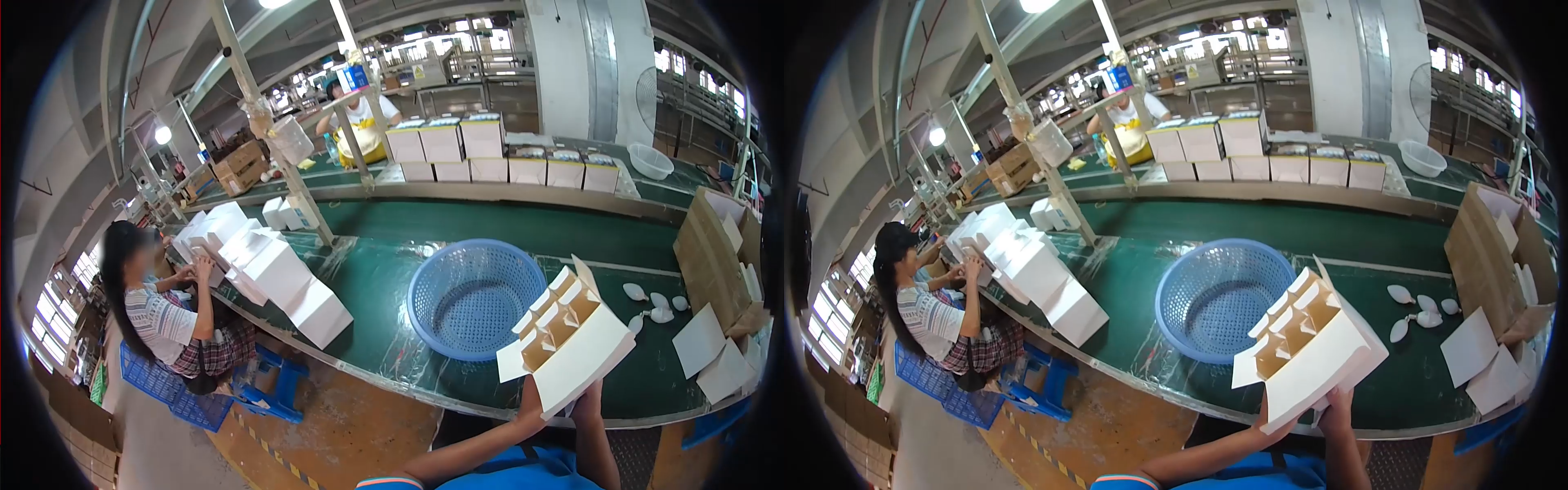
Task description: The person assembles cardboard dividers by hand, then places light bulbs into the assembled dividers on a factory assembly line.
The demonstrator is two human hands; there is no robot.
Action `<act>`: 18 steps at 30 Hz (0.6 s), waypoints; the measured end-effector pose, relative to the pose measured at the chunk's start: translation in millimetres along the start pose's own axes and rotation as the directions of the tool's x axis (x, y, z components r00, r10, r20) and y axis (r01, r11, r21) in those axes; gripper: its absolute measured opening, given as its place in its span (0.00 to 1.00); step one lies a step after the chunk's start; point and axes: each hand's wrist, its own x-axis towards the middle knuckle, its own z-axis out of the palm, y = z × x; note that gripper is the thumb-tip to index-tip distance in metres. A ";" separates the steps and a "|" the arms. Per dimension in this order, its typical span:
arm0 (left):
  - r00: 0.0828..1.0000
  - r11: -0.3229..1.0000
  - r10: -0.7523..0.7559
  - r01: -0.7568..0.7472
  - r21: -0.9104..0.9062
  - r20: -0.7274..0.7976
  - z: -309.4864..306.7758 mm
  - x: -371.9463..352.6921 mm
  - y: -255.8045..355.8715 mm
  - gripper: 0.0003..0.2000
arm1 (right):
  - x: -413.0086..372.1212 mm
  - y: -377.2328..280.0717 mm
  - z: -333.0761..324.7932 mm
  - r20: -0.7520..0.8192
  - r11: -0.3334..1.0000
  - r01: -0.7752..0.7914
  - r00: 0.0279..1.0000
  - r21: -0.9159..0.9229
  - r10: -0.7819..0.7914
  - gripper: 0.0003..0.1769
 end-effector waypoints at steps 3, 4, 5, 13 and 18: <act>0.950 0.947 -0.311 0.313 -0.072 0.034 -3.6 5.1 9.2 0.20 | -2.4 11.0 -4.2 -0.013 0.998 -0.008 1.000 0.059 0.009 0.40; 0.952 0.950 -0.304 0.305 -0.071 0.027 -5.7 5.6 11.9 0.20 | -2.0 13.0 -5.6 -0.021 0.997 -0.029 0.999 0.075 0.030 0.40; 0.964 0.964 -0.264 0.264 -0.010 0.034 -7.8 6.3 15.3 0.20 | -1.4 13.2 -6.1 -0.011 0.997 -0.027 1.000 0.076 0.028 0.40; 0.875 0.830 -0.484 0.454 -0.325 -0.013 7.8 3.2 -2.6 0.21 | 2.0 10.5 1.4 -0.075 0.998 0.020 0.997 0.061 -0.015 0.38; 0.956 0.950 -0.292 0.290 -0.119 0.001 3.1 16.2 22.8 0.28 | 9.4 9.0 -3.6 -0.044 0.999 0.035 0.998 0.010 -0.034 0.35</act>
